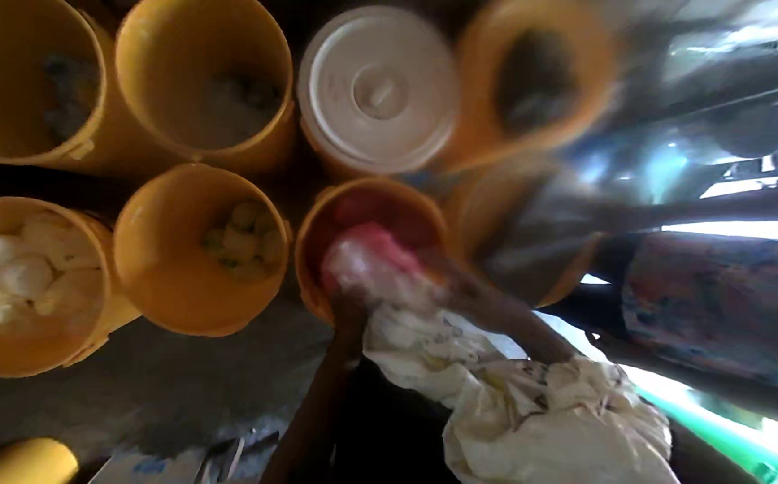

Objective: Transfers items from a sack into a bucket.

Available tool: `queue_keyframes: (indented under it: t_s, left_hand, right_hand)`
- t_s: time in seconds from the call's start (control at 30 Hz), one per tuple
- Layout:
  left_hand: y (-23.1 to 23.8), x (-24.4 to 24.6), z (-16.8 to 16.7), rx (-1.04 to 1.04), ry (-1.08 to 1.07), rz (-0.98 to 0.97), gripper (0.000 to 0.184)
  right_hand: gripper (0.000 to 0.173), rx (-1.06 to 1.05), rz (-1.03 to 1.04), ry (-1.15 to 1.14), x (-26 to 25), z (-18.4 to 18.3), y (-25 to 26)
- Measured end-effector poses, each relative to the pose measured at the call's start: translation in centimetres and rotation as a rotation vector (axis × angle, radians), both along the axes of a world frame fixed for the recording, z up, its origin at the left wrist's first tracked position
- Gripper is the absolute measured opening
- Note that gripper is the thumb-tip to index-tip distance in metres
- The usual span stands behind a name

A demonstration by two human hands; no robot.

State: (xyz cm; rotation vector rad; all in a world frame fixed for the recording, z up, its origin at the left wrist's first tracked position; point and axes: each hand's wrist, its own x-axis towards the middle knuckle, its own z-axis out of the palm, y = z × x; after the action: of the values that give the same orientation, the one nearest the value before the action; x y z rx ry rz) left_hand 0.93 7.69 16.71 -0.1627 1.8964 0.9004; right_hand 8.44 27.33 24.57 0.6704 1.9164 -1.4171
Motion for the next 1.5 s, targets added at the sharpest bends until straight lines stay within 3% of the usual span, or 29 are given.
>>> queue_keyframes:
  t_s: [0.03, 0.13, 0.23, 0.33, 0.4, 0.47, 0.5, 0.6, 0.63, 0.7, 0.73, 0.8, 0.9, 1.0, 1.07, 1.13, 1.17, 1.2, 1.27, 1.3, 1.4, 1.5]
  left_hand:
    - [0.1, 0.2, 0.0, -0.015, 0.046, -0.019, 0.033]
    - [1.0, 1.6, -0.3, 0.003, 0.199, 0.003, 0.031]
    - [3.2, 2.5, -0.2, 0.046, 0.188, 0.203, 0.039]
    - [4.2, 3.0, -0.7, 0.141, 0.083, 0.462, 0.049]
    - [3.3, 2.5, -0.6, 0.256, -0.030, 0.611, 0.037]
    - [1.4, 1.5, -1.2, 0.362, -0.157, 0.745, 0.030]
    - [0.3, 0.9, -1.4, 0.392, -0.237, 0.798, 0.033]
    - [-1.7, 1.0, -2.0, 0.439, -0.343, 0.934, 0.033]
    - [-2.1, 0.9, -2.4, 0.445, -0.343, 0.950, 0.034]
    - [-2.9, 1.2, -2.7, 0.441, -0.349, 0.963, 0.036]
    - [-3.0, 1.4, -2.7, 0.425, -0.346, 0.958, 0.035]
    - [-3.0, 2.0, -2.6, 0.408, -0.310, 0.846, 0.033]
    - [-1.6, 3.0, -2.7, 0.394, -0.252, 0.667, 0.063]
    - [0.0, 3.2, -3.5, 0.362, -0.227, 0.672, 0.070]
    - [0.6, 3.3, -3.3, 0.376, -0.211, 0.654, 0.066]
    - [0.4, 3.5, -2.8, 0.414, -0.204, 0.654, 0.062]
    - [0.3, 3.7, -3.0, 0.428, -0.204, 0.667, 0.061]
    - [0.2, 3.7, -3.4, 0.444, -0.217, 0.693, 0.060]
    - [-0.2, 4.0, -3.8, 0.487, -0.282, 0.743, 0.054]
    - [-0.5, 4.1, -3.6, 0.506, -0.321, 0.742, 0.049]
    - [-2.2, 3.1, -3.2, 0.518, -0.382, 0.767, 0.045]
    - [-3.2, 3.1, -4.2, 0.545, -0.355, 0.892, 0.035]
  right_hand:
    - [0.090, -0.047, -0.026, -0.041, 0.9, 1.5, 0.4]
    - [0.087, -0.131, 0.035, -0.290, 1.9, 3.7, -0.8]
    - [0.061, -0.095, 0.360, -0.310, 0.7, 2.9, -1.8]
    - [0.058, -0.039, 0.122, -0.497, -2.2, 3.0, -4.0]
    - [0.046, 0.110, -0.008, -0.550, -4.0, 5.7, -4.8]
    - [0.035, 0.220, 0.060, -0.496, -5.0, 7.4, -3.3]
    - [0.037, 0.254, 0.085, -0.527, -6.0, 8.6, -3.1]
    - [0.035, 0.389, 0.001, -0.590, -6.9, 10.2, -5.8]
    - [0.035, 0.387, 0.001, -0.481, -5.9, 9.9, -5.4]
    - [0.034, 0.203, 0.136, -0.044, -1.0, 6.2, -0.4]
    - [0.036, 0.143, 0.149, 0.023, 0.3, 4.9, 1.1]
    - [0.034, 0.255, 0.125, -0.140, -0.3, 6.6, 0.1]
    - [0.035, 0.374, 0.340, -0.357, -3.1, 8.5, -0.5]
    - [0.048, 0.118, 0.477, -0.060, -3.4, 3.2, 2.9]
    - [0.054, 0.260, 0.512, -0.439, -6.0, 2.1, -1.5]
    - [0.083, 0.208, 0.548, -0.423, -3.9, -3.5, -3.1]
    - [0.086, 0.184, 0.552, -0.420, -2.9, -5.3, -3.7]
    - [0.072, 0.194, 0.544, -0.451, -3.0, -5.8, -4.4]
    - [0.041, 0.280, 0.493, -0.544, -3.6, -5.0, -5.0]
    - [0.037, 0.334, 0.466, -0.575, -3.9, -3.8, -5.2]
    - [0.048, 0.489, 0.474, -0.561, -5.9, 1.5, -5.8]
    - [0.042, 0.549, 0.470, -0.585, -5.9, 4.3, -5.4]
